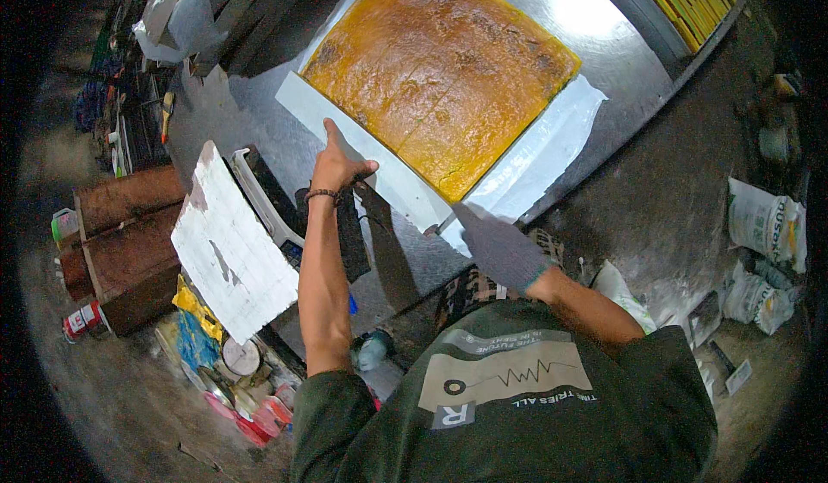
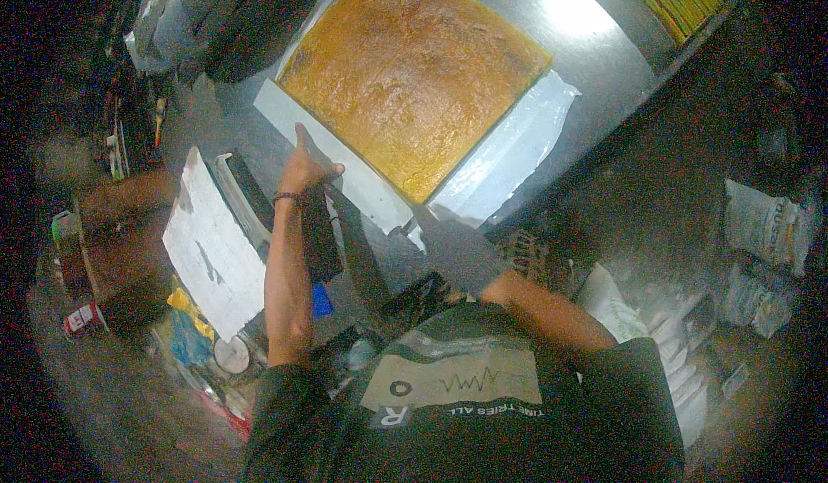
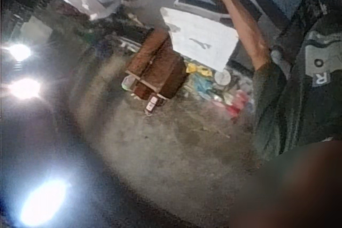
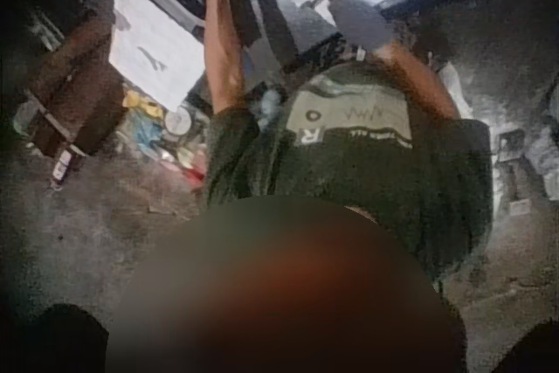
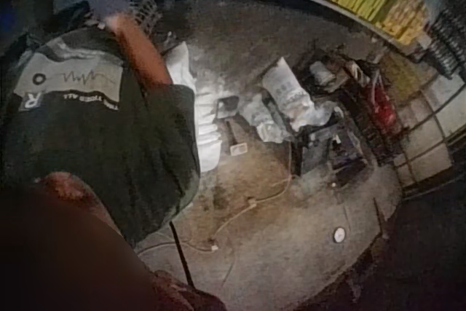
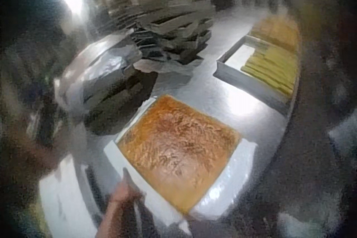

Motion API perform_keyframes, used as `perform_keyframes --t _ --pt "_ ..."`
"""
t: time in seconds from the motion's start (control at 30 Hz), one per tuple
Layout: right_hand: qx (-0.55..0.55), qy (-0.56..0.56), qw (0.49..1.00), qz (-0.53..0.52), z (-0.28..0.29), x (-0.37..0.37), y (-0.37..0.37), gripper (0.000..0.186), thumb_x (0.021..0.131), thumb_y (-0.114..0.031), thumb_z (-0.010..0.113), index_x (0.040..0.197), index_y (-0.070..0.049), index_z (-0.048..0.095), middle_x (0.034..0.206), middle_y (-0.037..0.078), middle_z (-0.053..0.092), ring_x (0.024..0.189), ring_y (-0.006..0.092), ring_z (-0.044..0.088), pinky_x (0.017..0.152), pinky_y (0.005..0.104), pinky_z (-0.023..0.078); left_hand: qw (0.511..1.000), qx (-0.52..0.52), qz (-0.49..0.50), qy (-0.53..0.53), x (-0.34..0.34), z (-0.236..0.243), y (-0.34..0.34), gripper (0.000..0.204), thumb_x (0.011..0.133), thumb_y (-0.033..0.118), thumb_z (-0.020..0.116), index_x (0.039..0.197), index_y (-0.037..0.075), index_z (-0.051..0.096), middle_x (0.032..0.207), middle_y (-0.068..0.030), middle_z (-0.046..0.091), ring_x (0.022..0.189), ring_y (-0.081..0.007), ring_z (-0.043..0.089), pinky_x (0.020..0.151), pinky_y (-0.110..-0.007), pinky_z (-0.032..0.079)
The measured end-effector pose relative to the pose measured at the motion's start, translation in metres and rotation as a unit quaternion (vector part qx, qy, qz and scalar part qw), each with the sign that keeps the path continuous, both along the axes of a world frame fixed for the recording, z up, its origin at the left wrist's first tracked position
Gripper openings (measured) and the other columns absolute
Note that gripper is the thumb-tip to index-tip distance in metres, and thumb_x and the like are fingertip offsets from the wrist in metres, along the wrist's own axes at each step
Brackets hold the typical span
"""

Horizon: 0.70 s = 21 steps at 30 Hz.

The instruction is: The person uses a knife and a straightedge to cut a large yellow sheet on a metal table. They repeatedly align the straightedge, score the sheet, and separate cut strips, which are stacked to the side.

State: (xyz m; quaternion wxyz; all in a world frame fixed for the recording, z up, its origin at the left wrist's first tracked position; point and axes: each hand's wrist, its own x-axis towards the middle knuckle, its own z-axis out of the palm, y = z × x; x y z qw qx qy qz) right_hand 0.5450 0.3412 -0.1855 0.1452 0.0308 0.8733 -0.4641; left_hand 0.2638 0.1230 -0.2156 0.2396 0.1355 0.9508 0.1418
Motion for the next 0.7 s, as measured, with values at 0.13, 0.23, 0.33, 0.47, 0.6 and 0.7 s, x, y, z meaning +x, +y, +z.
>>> perform_keyframes --t 0.13,0.23,0.33,0.47,0.6,0.7 --pt "0.011 -0.003 1.000 0.008 0.002 0.010 0.003 0.050 0.099 -0.009 0.048 0.146 0.006 0.039 0.117 0.032 0.062 0.098 0.0450 0.065 0.083 0.0529 0.051 1.000 0.023 -0.001 0.010 0.003 0.004 0.003 0.142 0.064 0.026 0.097 0.160 -0.002 -0.002 0.112 -0.0380 0.067 0.105 -0.0429 0.070 0.091 -0.042 0.057" --pt "-0.027 -0.010 1.000 0.003 0.006 0.012 0.006 0.051 0.100 -0.010 0.046 0.147 0.007 0.037 0.116 0.030 0.063 0.101 0.0443 0.066 0.087 0.0525 0.052 0.998 0.003 0.042 -0.052 0.002 0.011 0.007 0.144 0.062 0.033 0.098 0.162 -0.001 0.001 0.139 -0.0378 0.054 0.129 -0.0434 0.058 0.108 -0.043 0.047" --pt "-0.011 -0.039 0.999 0.013 0.015 0.018 0.010 0.052 0.099 -0.010 0.047 0.147 0.007 0.037 0.113 0.030 0.064 0.098 0.0443 0.066 0.085 0.0524 0.052 0.984 0.034 0.094 -0.145 0.000 0.019 0.007 0.142 0.063 0.032 0.098 0.162 0.000 0.001 0.137 -0.0382 0.056 0.125 -0.0435 0.061 0.104 -0.044 0.050" --pt "0.044 -0.111 0.992 0.050 0.016 0.028 0.014 0.055 0.099 -0.010 0.046 0.150 0.005 0.035 0.110 0.032 0.064 0.097 0.0453 0.066 0.082 0.0526 0.053 0.997 -0.001 0.046 -0.055 0.002 0.016 0.008 0.141 0.064 0.031 0.097 0.162 0.000 0.001 0.134 -0.0381 0.057 0.120 -0.0429 0.064 0.099 -0.043 0.053" --pt "-0.006 0.113 0.994 -0.005 0.010 0.024 0.013 0.055 0.098 -0.010 0.046 0.151 0.002 0.035 0.110 0.034 0.064 0.098 0.0462 0.068 0.078 0.0539 0.056 0.998 0.012 0.033 -0.044 0.002 0.009 0.005 0.143 0.063 0.033 0.098 0.162 0.001 0.000 0.134 -0.0385 0.058 0.118 -0.0427 0.065 0.098 -0.044 0.053" --pt "0.055 -0.026 0.998 0.029 0.020 0.029 0.017 0.056 0.098 -0.012 0.049 0.151 0.002 0.035 0.109 0.032 0.065 0.095 0.0441 0.069 0.076 0.0522 0.056 0.999 0.012 0.032 -0.040 -0.002 0.007 0.000 0.143 0.063 0.033 0.098 0.162 0.001 -0.001 0.134 -0.0379 0.058 0.118 -0.0425 0.065 0.099 -0.044 0.053"
